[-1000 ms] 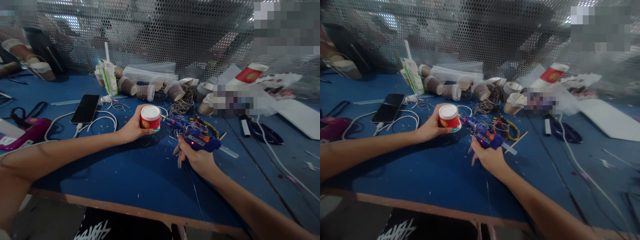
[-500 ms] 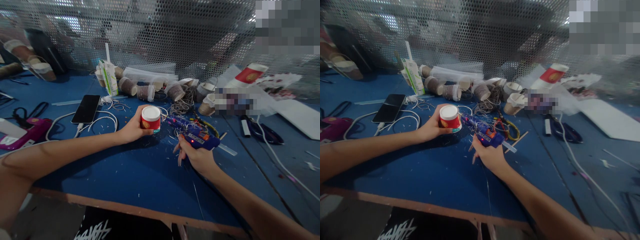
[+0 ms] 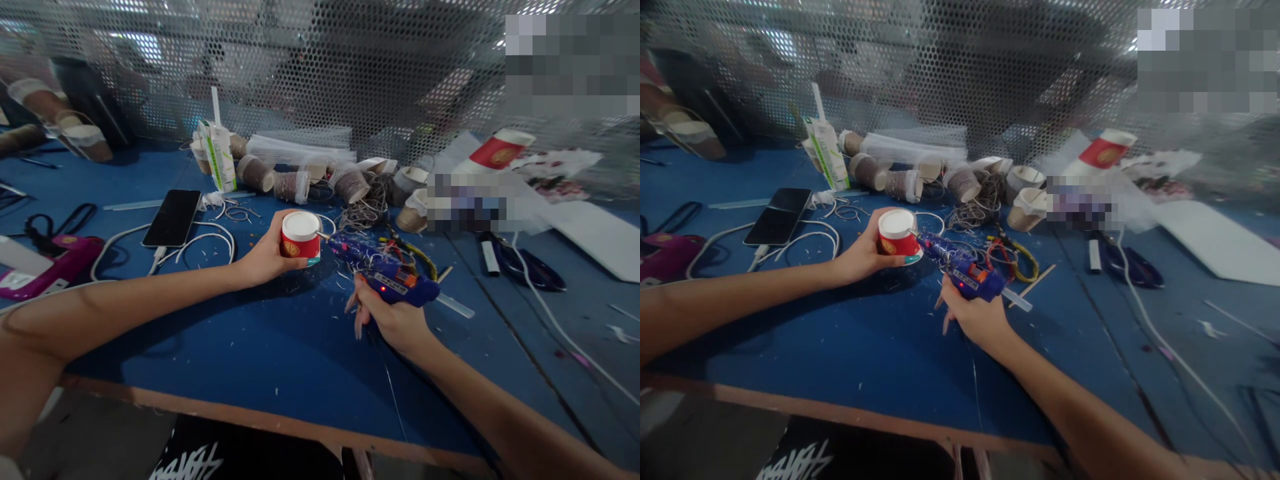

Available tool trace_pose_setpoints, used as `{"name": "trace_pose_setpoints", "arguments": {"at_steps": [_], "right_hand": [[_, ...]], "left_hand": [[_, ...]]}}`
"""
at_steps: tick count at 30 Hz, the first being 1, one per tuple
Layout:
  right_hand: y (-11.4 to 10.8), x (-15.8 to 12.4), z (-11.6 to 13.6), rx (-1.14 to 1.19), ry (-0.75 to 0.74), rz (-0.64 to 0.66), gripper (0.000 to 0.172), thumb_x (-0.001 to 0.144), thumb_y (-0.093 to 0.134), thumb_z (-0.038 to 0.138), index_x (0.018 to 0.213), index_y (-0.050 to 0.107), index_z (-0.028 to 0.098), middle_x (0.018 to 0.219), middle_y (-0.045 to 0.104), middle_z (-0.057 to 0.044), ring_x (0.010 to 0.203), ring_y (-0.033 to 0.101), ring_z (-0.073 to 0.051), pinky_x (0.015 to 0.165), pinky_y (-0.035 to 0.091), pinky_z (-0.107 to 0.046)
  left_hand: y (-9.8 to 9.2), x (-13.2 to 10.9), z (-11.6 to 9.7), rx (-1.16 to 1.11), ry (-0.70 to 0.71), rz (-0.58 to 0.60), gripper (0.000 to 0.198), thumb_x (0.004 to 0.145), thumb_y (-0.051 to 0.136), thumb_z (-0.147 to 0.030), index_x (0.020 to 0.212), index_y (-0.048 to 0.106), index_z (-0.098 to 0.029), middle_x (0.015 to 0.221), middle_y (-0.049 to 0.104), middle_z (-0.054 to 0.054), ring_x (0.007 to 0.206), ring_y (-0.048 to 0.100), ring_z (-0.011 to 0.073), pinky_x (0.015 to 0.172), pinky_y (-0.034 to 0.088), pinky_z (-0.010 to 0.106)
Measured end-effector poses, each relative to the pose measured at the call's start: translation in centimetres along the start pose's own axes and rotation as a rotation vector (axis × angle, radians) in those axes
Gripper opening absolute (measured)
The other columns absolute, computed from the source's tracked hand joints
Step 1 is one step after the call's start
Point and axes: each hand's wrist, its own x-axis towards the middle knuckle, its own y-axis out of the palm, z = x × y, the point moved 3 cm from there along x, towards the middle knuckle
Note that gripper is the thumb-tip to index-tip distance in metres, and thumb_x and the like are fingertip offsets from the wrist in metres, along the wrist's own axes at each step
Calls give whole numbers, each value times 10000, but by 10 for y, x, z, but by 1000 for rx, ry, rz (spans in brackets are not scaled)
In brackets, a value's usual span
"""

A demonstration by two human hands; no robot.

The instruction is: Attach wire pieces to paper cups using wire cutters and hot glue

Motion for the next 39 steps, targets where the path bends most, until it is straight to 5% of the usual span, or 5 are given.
{"name": "trace_pose_setpoints", "arguments": {"at_steps": [18,24,26,33,39], "right_hand": [[-3,-2,-4,-33,-46,14,507,859,517,487,415,486,245,404,548,-4,484,601,-159,652,573,-331],[-17,14,3,-286,-73,-380,232,779,552,366,611,464,233,537,535,-6,528,555,-180,559,484,-348],[-18,21,6,-486,-53,-379,171,714,578,330,702,445,224,681,569,-45,634,579,-219,594,471,-372],[-14,29,-1,-834,195,-166,388,639,652,341,897,408,184,957,500,-126,819,593,-315,676,476,-462],[-14,27,-5,-701,-73,-202,601,556,724,317,1027,382,167,1121,412,-181,1113,432,-402,887,401,-588]], "left_hand": [[1,0,1,-98,-48,-34,724,617,762,-228,1203,337,-234,1206,512,86,1149,515,265,1033,393,499],[1,1,2,-230,-184,-5,753,566,772,-219,1145,290,-232,1159,529,77,1160,521,296,1035,379,534],[1,2,2,-271,-199,41,763,548,780,-203,1137,297,-239,1155,538,71,1176,516,301,1041,374,535],[-5,7,12,-417,-194,107,743,500,810,-181,1107,387,-255,1184,556,55,1160,532,292,1006,422,516],[-6,8,17,-374,-136,118,763,521,805,-163,1164,403,-242,1224,562,78,1218,506,312,1031,399,547]]}}
